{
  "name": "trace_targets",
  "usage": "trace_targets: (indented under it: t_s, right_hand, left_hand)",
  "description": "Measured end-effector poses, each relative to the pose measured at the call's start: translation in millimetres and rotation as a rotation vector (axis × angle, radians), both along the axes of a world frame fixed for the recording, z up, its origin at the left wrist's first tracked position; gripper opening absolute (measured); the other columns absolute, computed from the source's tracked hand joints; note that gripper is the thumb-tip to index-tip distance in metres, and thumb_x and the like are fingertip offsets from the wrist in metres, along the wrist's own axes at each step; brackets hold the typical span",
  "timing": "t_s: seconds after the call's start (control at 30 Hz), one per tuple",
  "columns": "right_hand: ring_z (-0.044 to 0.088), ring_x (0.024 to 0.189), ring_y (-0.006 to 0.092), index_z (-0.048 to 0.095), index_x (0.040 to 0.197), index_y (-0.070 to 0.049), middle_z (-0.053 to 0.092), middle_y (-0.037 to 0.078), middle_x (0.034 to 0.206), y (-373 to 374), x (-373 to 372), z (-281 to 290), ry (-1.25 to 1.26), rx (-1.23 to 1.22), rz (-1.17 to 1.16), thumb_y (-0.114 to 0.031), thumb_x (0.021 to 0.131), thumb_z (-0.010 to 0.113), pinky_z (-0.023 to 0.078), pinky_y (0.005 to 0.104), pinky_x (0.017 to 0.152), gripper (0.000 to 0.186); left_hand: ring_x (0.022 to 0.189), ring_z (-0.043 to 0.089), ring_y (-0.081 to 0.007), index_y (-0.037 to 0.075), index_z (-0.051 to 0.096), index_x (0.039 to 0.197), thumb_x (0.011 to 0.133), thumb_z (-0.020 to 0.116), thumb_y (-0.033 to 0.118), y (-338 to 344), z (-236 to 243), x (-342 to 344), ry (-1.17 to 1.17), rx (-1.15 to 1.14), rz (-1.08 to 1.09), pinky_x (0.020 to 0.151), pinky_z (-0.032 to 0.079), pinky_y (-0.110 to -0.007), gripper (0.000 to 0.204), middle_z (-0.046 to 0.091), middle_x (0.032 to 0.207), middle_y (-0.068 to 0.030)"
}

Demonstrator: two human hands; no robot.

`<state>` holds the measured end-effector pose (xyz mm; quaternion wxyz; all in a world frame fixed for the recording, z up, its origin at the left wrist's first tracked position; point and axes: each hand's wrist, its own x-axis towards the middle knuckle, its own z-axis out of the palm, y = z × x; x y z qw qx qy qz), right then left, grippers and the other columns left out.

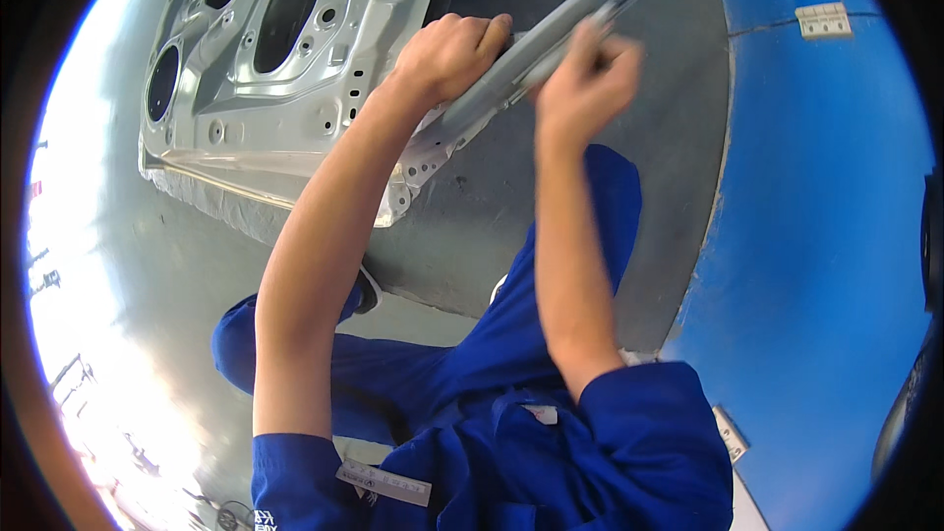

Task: The person sands the edges and surfaces of a car door and a car hood using a red sanding block. They work on both the interior and exterior surfaces, moving around the parts to reach different areas. The person then walks away from the parts toward the garage exit.

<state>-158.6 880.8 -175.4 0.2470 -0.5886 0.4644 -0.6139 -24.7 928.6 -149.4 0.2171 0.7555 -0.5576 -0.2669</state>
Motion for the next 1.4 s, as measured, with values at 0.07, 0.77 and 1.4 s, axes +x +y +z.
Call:
trace_targets:
  t_s: [0.07,0.77,1.4]
  right_hand:
    - [0.054,0.063,0.0162,0.053,0.078,-0.004,0.056,0.005,0.069,71,-1,-6,-0.023,0.197,0.208,-0.016,0.096,0.068,0.044,0.0333,0.056,0.026]
    - [0.057,0.091,0.0238,0.074,0.117,-0.008,0.059,0.005,0.097,40,-42,37,0.903,-0.776,1.135,-0.015,0.075,0.08,0.048,0.0381,0.08,0.043]
    - [0.062,0.088,0.0179,0.076,0.095,-0.007,0.067,-0.001,0.097,45,15,30,0.982,-1.054,1.51,-0.014,0.068,0.071,0.048,0.0308,0.071,0.028]
  left_hand:
    - [0.094,0.059,-0.0483,0.003,0.068,0.099,0.104,0.039,0.044,0,-5,5,0.009,0.002,0.023,0.082,0.046,-0.052,0.051,0.066,0.094,-0.0289]
    - [0.107,0.053,-0.0231,-0.005,0.043,0.132,0.089,0.073,0.032,223,-90,-96,1.133,-0.281,1.8,0.088,0.048,-0.037,0.064,0.051,0.121,-0.0171]
    - [0.103,0.07,-0.0215,0.001,0.061,0.119,0.105,0.048,0.03,203,-50,-93,1.987,-0.485,1.354,0.081,0.045,-0.03,0.034,0.074,0.107,-0.0125]
